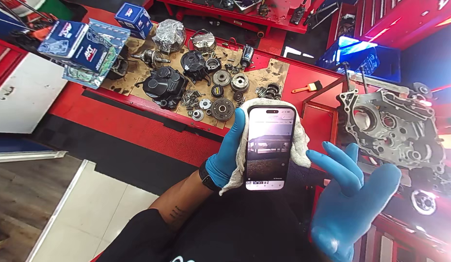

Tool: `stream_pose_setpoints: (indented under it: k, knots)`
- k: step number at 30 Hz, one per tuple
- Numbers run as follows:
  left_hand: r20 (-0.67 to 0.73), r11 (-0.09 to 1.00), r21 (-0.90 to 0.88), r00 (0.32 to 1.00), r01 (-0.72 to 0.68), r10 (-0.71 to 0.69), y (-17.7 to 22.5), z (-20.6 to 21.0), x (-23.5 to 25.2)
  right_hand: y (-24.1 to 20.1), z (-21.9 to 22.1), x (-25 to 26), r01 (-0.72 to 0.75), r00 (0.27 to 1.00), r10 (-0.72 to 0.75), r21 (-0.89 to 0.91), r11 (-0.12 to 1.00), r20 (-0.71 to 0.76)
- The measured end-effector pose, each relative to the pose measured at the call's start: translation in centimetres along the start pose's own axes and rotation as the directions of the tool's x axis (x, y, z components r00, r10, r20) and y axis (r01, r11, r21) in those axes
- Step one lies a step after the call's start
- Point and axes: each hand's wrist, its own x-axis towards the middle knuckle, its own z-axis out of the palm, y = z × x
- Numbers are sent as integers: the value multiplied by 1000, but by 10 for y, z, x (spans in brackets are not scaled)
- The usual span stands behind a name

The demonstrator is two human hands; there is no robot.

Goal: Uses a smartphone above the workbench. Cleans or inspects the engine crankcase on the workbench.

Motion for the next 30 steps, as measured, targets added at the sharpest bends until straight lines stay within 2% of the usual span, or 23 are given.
stream_pose_setpoints:
  k: [12,30]
  knots:
    - [29,999,2,999,-34,34,-1,-1,2,0,-1,-1,9,1000,-9,-31,999,-6]
    - [-27,1000,28,1000,-1,2,1,2,-1,-1,0,-2,31,1000,-31,-65,997,-4]
